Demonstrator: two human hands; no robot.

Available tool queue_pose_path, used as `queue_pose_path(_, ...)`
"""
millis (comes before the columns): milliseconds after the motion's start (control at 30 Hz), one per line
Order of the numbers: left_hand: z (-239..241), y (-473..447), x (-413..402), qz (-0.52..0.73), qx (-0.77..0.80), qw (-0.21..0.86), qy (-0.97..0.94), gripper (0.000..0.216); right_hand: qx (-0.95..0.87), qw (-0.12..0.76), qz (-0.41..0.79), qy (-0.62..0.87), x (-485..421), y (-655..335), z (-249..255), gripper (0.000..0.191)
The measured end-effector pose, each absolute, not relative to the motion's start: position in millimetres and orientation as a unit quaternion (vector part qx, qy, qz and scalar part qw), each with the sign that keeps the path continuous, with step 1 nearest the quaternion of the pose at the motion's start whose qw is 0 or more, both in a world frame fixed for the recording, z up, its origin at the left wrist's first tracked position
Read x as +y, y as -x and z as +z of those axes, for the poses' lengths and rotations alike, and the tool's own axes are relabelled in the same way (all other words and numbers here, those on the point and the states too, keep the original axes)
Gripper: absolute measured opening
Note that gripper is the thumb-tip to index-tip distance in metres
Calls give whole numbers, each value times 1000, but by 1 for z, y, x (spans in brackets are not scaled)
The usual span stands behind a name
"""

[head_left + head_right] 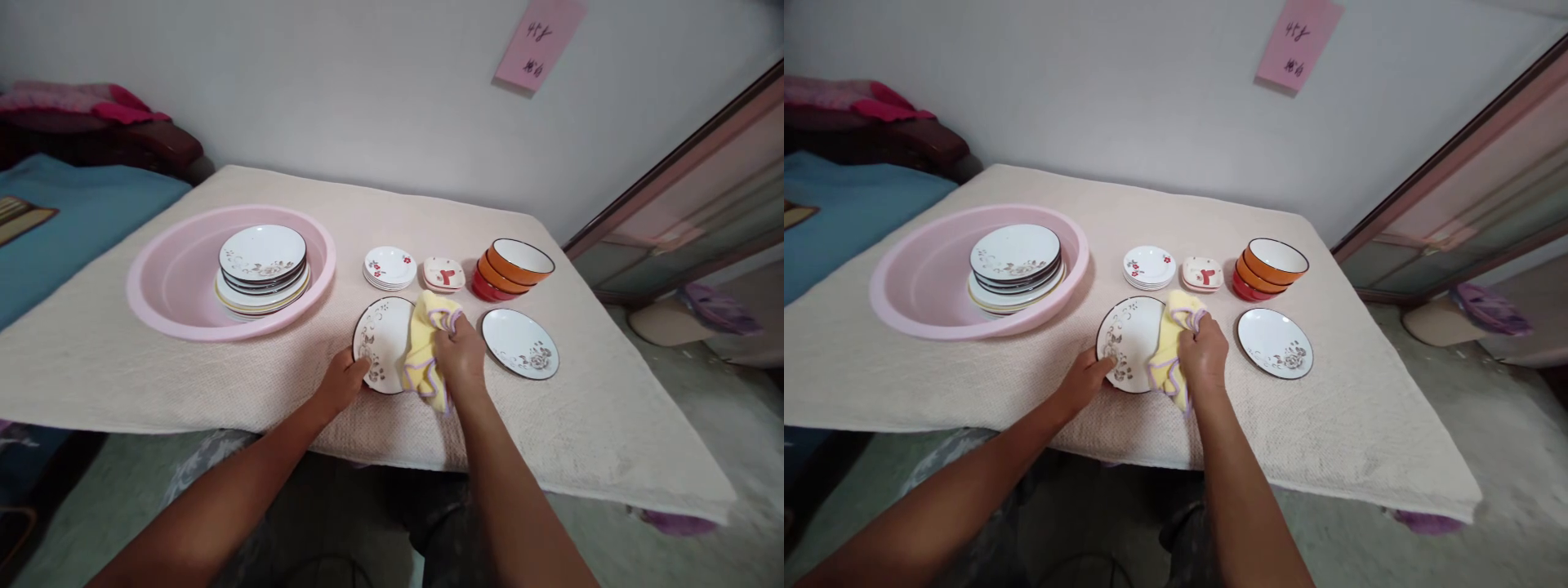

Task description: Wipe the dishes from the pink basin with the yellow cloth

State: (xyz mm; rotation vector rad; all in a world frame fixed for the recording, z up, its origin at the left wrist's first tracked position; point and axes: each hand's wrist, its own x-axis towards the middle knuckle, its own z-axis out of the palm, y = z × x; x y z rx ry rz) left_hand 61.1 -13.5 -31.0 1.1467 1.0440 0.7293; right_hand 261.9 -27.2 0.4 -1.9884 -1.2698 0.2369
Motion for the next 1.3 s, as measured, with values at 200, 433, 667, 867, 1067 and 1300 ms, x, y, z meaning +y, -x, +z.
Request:
queue_pose_path(200, -28, -69, -21, 296, 422, 698, -497, 21, -465, 374, 167, 785, -25, -258, 5, 44)
queue_pose_path(433, -19, -70, -24, 266, 384, 736, -490, 27, -449, 458, 238, 730, -19, -244, -3, 37)
queue_pose_path(667, -16, -63, -20, 269, 355, 758, -476, 19, -584, 432, 307, 615, -27, -200, 8, 26)
queue_pose_path(867, -21, -53, -16, 264, 354, 852, -283, 40, -661, 366, 394, 523, -39, -192, 15, 26)
queue_pose_path(1067, -19, -52, -14, 281, 309, 866, -275, 33, -636, 306, 468, 532, -50, -213, 17, 27)
queue_pose_path(1300, -23, -54, -6, 233, 335, 883, -231, 34, -656, 250, 441, 560, -63, -231, 13, 21)
